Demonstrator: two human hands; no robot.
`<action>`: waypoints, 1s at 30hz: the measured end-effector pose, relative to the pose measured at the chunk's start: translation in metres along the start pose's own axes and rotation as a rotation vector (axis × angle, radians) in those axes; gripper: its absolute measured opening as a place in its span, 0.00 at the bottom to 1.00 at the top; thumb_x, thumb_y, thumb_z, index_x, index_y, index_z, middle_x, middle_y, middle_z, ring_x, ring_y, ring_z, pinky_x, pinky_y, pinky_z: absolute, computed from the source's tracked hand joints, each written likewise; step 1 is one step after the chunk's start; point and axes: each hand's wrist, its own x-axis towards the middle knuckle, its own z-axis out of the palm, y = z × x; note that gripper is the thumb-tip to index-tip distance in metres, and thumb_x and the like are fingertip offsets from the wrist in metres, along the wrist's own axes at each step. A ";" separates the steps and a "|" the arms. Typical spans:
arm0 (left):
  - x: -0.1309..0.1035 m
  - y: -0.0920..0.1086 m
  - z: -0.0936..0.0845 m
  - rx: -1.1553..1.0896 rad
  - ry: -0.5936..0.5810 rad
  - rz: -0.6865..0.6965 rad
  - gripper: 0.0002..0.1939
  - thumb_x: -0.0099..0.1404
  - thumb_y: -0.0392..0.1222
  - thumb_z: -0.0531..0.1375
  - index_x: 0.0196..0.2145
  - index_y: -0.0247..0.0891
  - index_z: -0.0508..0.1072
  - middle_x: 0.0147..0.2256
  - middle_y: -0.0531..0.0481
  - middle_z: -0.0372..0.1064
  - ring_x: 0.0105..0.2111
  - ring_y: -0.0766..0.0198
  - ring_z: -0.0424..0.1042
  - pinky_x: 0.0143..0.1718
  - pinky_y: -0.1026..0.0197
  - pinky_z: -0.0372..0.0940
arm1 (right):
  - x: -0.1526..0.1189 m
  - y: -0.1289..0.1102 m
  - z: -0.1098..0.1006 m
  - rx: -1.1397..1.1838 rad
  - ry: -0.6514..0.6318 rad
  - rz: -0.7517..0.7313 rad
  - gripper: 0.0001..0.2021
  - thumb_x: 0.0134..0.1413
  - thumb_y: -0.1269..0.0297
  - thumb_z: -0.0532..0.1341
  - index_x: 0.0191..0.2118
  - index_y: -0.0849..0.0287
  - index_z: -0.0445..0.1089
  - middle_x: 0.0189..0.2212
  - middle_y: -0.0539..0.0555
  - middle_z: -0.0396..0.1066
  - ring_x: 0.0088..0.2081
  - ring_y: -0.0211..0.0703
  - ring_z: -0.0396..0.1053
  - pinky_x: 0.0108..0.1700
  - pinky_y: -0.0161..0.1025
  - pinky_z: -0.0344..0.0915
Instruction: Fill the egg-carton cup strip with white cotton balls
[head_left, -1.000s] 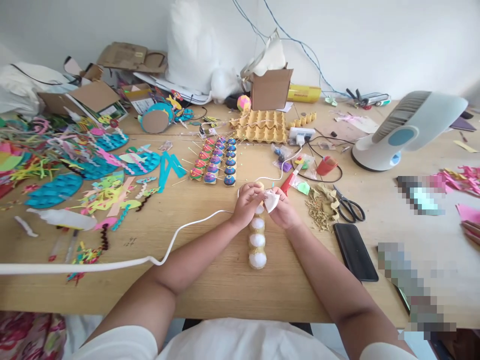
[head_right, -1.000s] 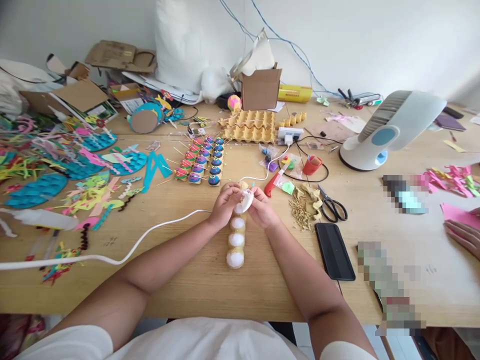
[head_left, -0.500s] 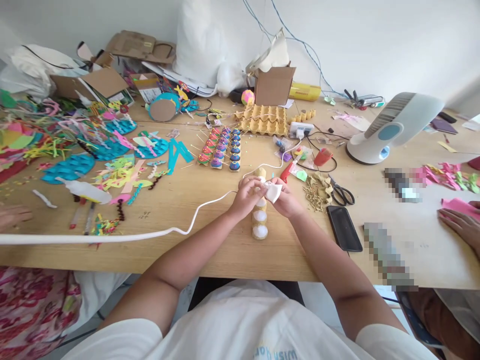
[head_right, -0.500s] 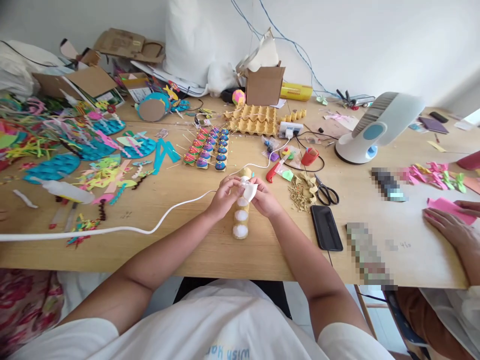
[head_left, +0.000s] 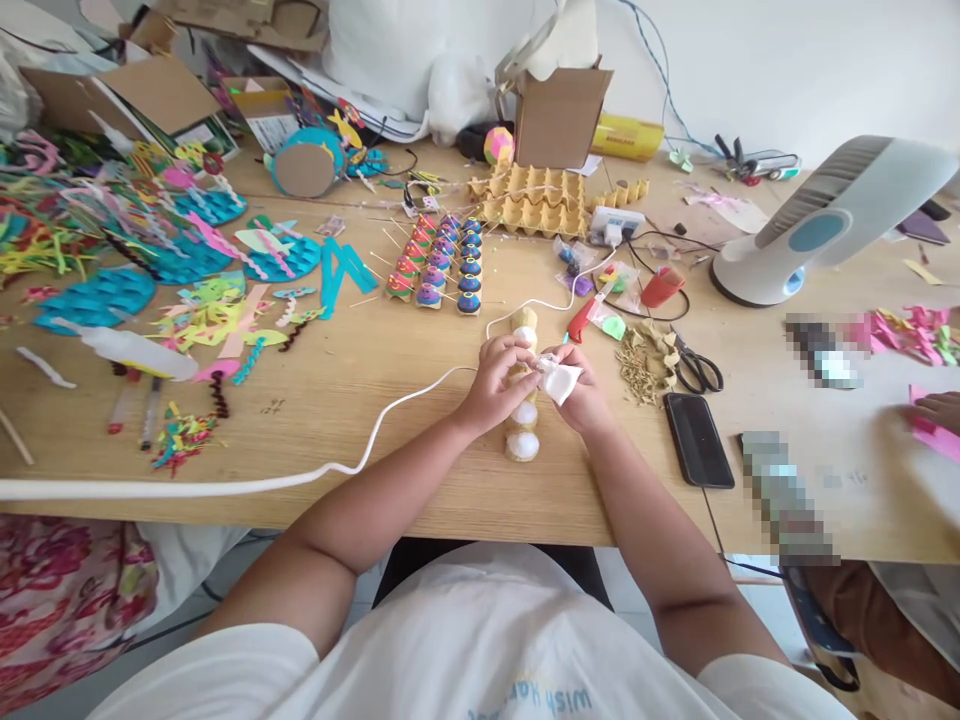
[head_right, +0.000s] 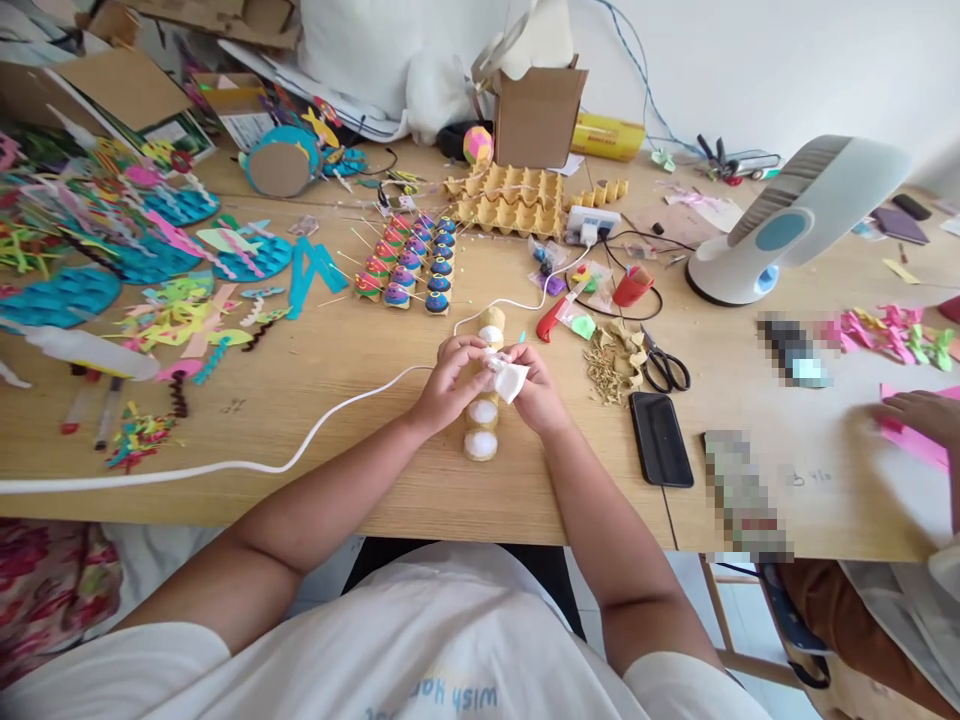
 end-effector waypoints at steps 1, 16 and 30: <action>0.000 0.001 0.000 -0.002 -0.003 -0.011 0.19 0.78 0.64 0.61 0.46 0.47 0.80 0.54 0.41 0.74 0.63 0.47 0.72 0.71 0.41 0.62 | 0.000 0.001 0.000 0.000 0.004 0.001 0.29 0.36 0.50 0.87 0.35 0.52 0.71 0.35 0.47 0.75 0.34 0.38 0.69 0.36 0.35 0.67; 0.000 0.004 -0.001 0.069 0.123 0.072 0.19 0.78 0.64 0.61 0.47 0.47 0.80 0.53 0.41 0.75 0.60 0.50 0.73 0.69 0.44 0.64 | -0.011 -0.003 0.006 -0.293 0.064 -0.220 0.21 0.51 0.45 0.81 0.37 0.50 0.73 0.40 0.52 0.75 0.44 0.45 0.73 0.51 0.44 0.72; 0.005 0.010 -0.006 0.110 0.132 0.051 0.26 0.74 0.72 0.61 0.38 0.48 0.80 0.48 0.43 0.77 0.57 0.49 0.73 0.70 0.43 0.64 | -0.018 -0.004 0.013 -0.370 0.151 -0.278 0.21 0.51 0.42 0.81 0.35 0.50 0.75 0.36 0.51 0.76 0.38 0.44 0.71 0.45 0.44 0.72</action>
